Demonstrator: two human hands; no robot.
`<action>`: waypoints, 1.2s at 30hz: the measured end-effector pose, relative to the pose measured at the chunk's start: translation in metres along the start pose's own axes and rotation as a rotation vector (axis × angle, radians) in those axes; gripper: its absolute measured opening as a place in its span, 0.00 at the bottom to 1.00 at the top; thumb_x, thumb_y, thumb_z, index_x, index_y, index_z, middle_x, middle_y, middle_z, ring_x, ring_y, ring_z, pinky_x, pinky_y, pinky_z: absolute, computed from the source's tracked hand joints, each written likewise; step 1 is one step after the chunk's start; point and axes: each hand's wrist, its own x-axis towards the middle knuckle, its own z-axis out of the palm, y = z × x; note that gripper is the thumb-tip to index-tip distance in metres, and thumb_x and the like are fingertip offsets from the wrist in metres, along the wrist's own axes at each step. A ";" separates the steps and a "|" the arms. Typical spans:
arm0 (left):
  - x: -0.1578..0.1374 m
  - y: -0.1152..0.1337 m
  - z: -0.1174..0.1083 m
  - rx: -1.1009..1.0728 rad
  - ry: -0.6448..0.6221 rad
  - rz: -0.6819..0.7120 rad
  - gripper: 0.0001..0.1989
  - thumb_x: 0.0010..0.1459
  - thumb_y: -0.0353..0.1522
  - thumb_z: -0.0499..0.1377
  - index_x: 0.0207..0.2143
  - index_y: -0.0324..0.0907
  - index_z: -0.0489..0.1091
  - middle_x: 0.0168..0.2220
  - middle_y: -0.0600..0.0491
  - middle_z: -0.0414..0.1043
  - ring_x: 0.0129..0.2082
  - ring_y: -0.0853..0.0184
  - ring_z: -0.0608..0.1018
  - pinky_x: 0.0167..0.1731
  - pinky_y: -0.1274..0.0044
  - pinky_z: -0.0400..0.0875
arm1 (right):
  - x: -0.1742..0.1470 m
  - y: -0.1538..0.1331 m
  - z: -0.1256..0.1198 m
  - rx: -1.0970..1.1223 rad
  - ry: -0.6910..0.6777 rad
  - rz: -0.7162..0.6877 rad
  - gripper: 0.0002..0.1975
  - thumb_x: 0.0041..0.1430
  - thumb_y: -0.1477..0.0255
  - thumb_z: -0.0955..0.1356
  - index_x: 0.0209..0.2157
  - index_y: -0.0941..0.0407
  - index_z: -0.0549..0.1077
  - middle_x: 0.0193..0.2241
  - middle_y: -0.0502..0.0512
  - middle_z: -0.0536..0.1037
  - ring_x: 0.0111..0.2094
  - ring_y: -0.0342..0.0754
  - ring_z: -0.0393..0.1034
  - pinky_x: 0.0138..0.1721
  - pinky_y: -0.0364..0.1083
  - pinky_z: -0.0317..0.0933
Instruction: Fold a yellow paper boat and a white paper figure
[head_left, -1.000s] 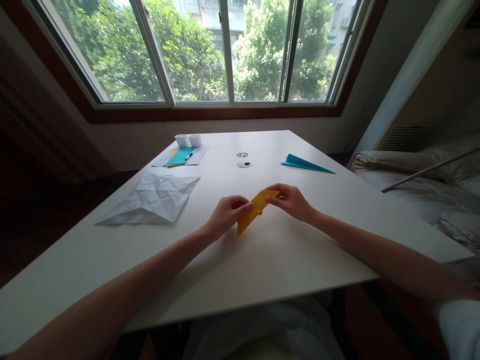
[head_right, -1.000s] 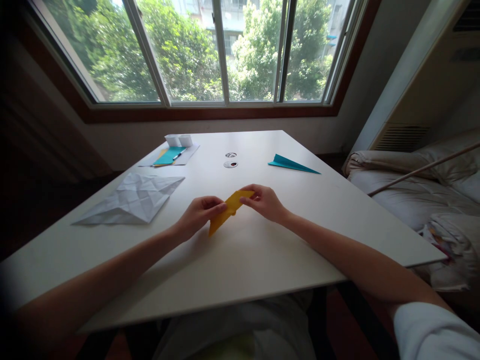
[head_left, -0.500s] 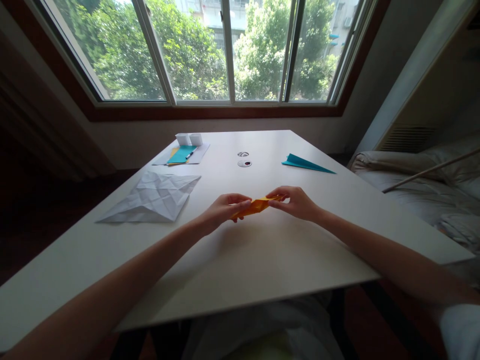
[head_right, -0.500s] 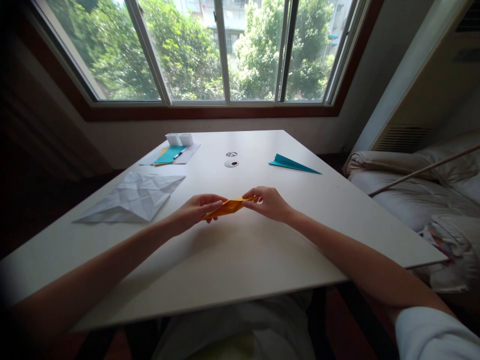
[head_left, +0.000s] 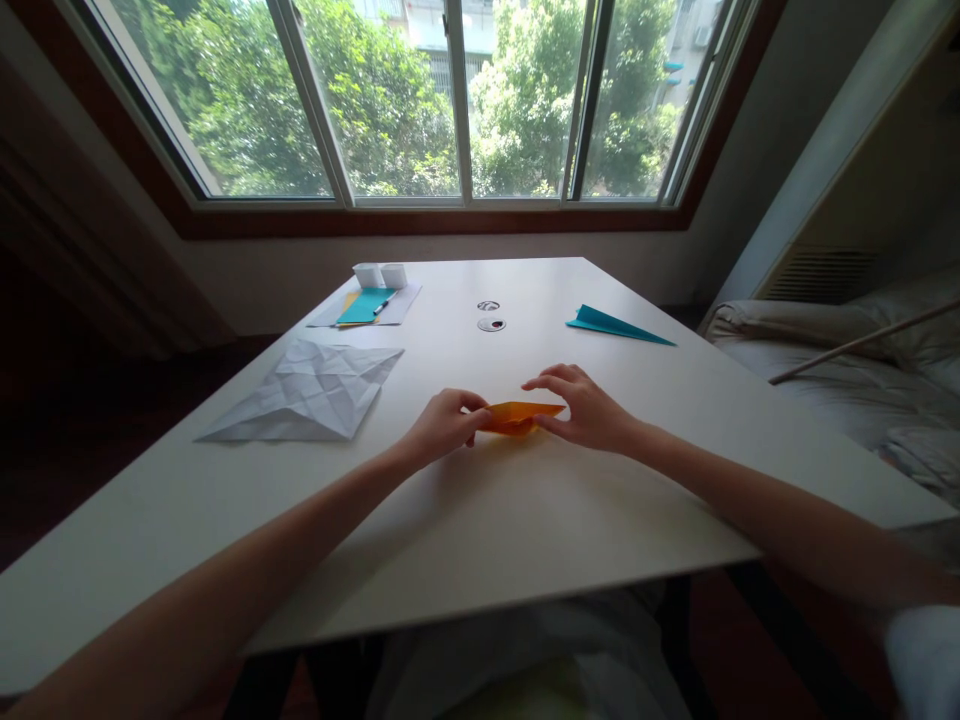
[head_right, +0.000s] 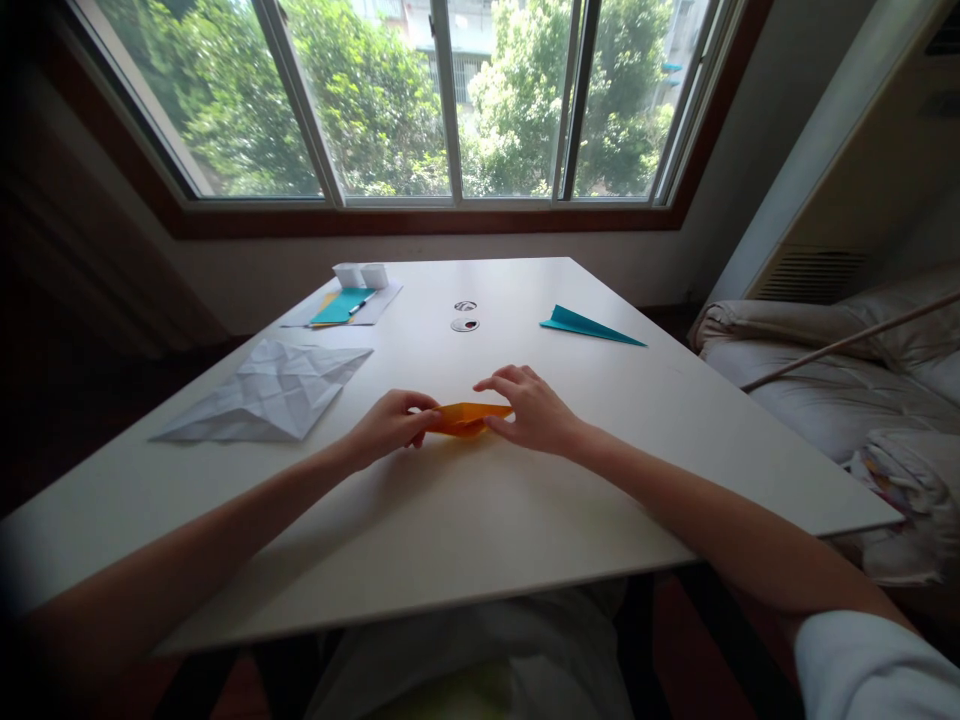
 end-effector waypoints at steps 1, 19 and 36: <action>0.000 0.001 0.001 0.019 0.002 -0.003 0.12 0.49 0.35 0.54 0.28 0.38 0.75 0.13 0.58 0.65 0.15 0.74 0.67 0.18 0.82 0.60 | 0.002 -0.002 0.000 -0.042 -0.024 -0.034 0.16 0.52 0.69 0.67 0.44 0.54 0.71 0.41 0.58 0.72 0.44 0.52 0.63 0.44 0.52 0.59; 0.003 0.003 0.002 -0.033 -0.013 -0.039 0.14 0.51 0.34 0.50 0.31 0.37 0.73 0.17 0.57 0.65 0.13 0.75 0.65 0.14 0.83 0.57 | 0.035 -0.020 -0.015 -0.192 -0.496 -0.236 0.10 0.52 0.67 0.66 0.36 0.52 0.75 0.28 0.53 0.77 0.38 0.51 0.65 0.37 0.48 0.52; 0.002 -0.003 -0.018 0.196 -0.024 0.285 0.16 0.48 0.43 0.60 0.33 0.39 0.73 0.31 0.51 0.74 0.21 0.74 0.67 0.22 0.81 0.63 | 0.054 -0.020 -0.008 -0.241 -0.646 -0.046 0.06 0.49 0.69 0.68 0.30 0.55 0.76 0.28 0.54 0.77 0.34 0.50 0.69 0.36 0.48 0.54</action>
